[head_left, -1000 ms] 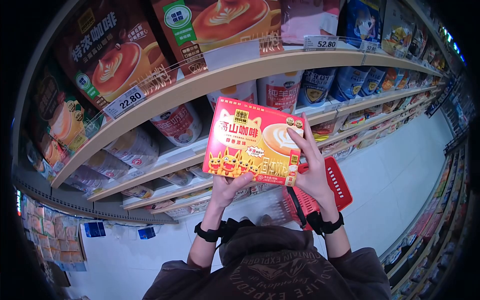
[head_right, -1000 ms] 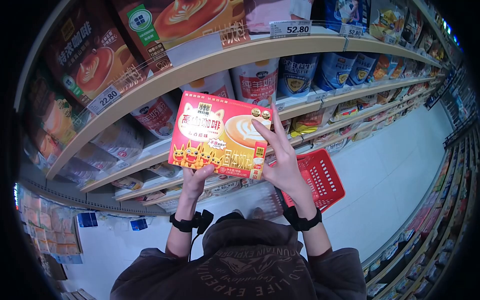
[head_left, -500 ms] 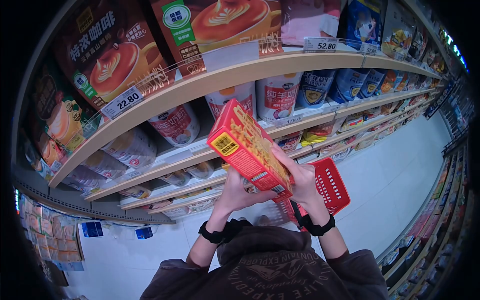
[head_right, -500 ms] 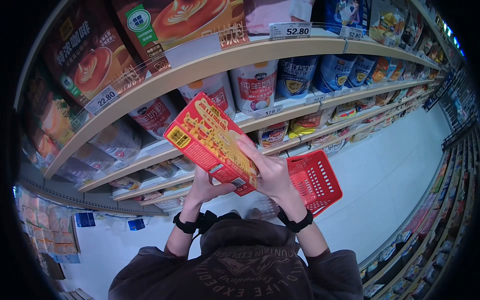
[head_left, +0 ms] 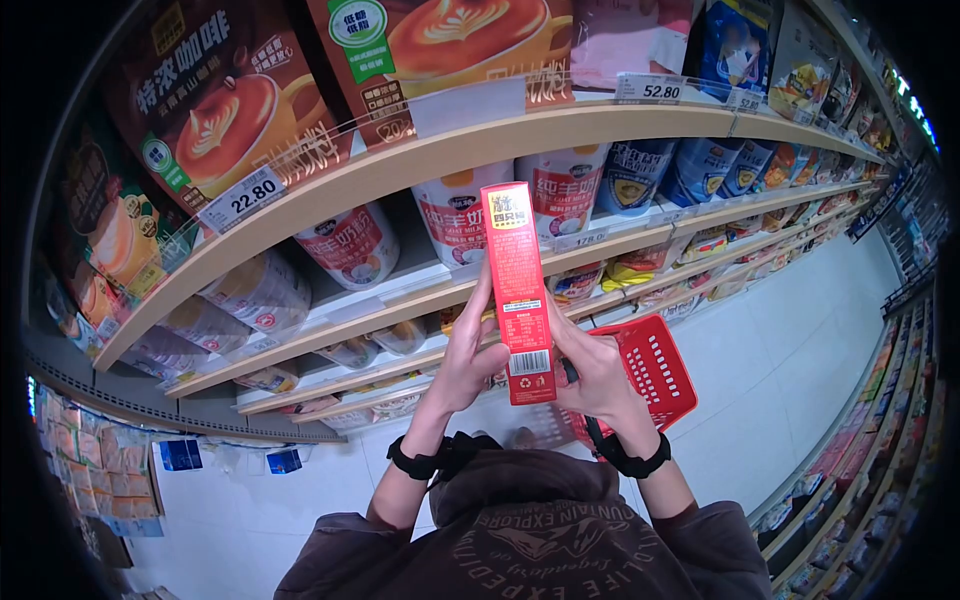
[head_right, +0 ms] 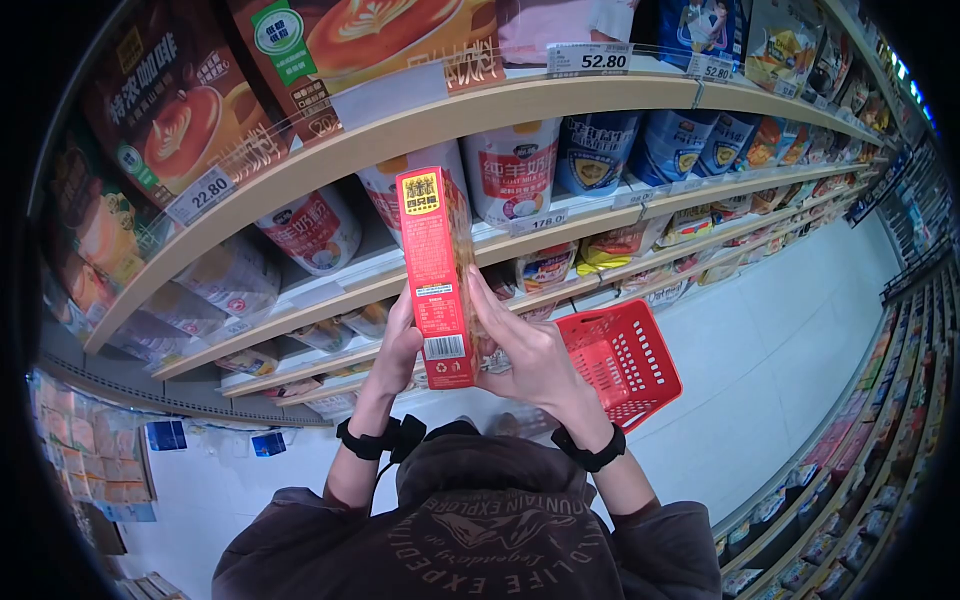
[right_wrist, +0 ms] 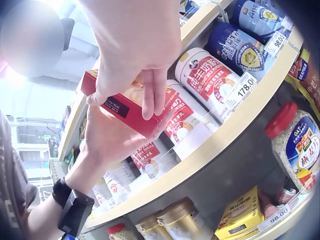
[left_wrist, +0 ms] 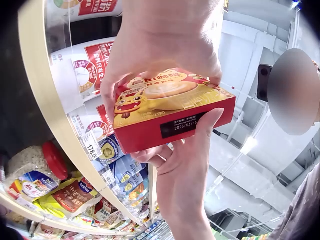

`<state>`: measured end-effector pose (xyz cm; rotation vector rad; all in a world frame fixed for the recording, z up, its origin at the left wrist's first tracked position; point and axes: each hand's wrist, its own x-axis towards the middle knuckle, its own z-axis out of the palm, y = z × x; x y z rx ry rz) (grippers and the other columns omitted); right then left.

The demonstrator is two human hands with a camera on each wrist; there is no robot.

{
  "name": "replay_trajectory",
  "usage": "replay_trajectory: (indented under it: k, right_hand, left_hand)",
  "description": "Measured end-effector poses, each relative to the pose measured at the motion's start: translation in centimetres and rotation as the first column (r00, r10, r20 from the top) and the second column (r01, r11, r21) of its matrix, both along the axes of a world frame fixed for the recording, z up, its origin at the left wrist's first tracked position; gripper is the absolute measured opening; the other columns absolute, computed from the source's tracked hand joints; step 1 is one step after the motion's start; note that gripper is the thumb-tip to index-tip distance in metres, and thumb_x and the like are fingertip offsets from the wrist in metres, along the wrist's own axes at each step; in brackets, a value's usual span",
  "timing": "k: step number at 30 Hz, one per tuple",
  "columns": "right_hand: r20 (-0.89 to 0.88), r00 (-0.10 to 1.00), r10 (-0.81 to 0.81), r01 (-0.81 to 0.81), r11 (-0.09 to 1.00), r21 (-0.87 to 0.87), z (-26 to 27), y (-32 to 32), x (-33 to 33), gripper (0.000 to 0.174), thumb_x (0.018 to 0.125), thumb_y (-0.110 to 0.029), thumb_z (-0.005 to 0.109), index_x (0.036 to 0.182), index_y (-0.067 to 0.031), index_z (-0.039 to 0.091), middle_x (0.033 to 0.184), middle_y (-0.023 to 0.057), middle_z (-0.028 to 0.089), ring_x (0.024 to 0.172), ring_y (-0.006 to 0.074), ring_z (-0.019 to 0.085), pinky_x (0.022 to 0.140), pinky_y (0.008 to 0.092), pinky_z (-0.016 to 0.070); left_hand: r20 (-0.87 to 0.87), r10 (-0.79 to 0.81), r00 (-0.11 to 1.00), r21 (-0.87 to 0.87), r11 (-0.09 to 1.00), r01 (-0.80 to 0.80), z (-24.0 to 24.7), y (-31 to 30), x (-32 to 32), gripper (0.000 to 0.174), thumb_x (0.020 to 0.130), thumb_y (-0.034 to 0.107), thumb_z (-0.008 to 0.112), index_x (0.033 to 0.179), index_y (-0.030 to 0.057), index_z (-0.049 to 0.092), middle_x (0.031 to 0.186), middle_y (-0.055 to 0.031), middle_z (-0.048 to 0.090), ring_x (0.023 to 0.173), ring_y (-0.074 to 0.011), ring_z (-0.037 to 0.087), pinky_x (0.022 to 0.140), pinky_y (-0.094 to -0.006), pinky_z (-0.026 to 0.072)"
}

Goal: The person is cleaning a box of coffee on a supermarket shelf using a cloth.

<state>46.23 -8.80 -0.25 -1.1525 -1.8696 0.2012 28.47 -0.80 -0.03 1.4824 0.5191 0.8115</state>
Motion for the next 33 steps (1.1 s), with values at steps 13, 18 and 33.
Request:
replay_trajectory:
  k: [13,18,33]
  right_hand:
    - [-0.059,0.998,0.002,-0.001,1.000,0.017,0.1,0.3,-0.6,0.093,0.058,-0.009,0.080,0.140,0.0006,0.038,0.139,0.0181,0.046,0.099,0.0256,0.066,0.073,0.0312,0.0565]
    - [-0.082,0.996,0.017,-0.015,1.000,0.020,-0.2,0.3,-0.3,0.093,0.058,-0.008,0.079,0.140,0.0005,0.038,0.139,0.0180,0.047,0.074,0.0179,0.069,0.062,0.0276,0.0556]
    - [-0.058,0.998,0.030,-0.033,0.998,-0.062,1.4,-0.4,-0.3,0.088,0.056,-0.038,0.090,0.124,0.0019,0.049,0.101,0.0181,0.066,0.087,0.0305,0.068,0.077,0.0373,0.0543]
  left_hand:
    - [-0.038,-0.007,0.999,0.024,1.000,0.008,0.5,0.2,-0.6,0.102,0.074,0.042,0.061,0.151,0.0067,0.004,0.157,-0.0147,0.012,0.142,-0.0283,0.021,0.110,-0.0448,0.0301]
    - [-0.016,-0.012,1.000,0.035,0.999,0.012,0.4,0.2,-0.5,0.104,0.074,0.044,0.063,0.151,0.0078,0.004,0.157,-0.0141,0.010,0.142,-0.0288,0.022,0.108,-0.0434,0.0337]
    - [-0.058,0.293,0.955,0.423,0.873,-0.242,1.4,-0.1,0.7,0.117,0.053,0.022,0.091,0.147,0.0060,0.025,0.153,-0.0209,0.016,0.138,-0.0316,0.029,0.107,-0.0419,0.0365]
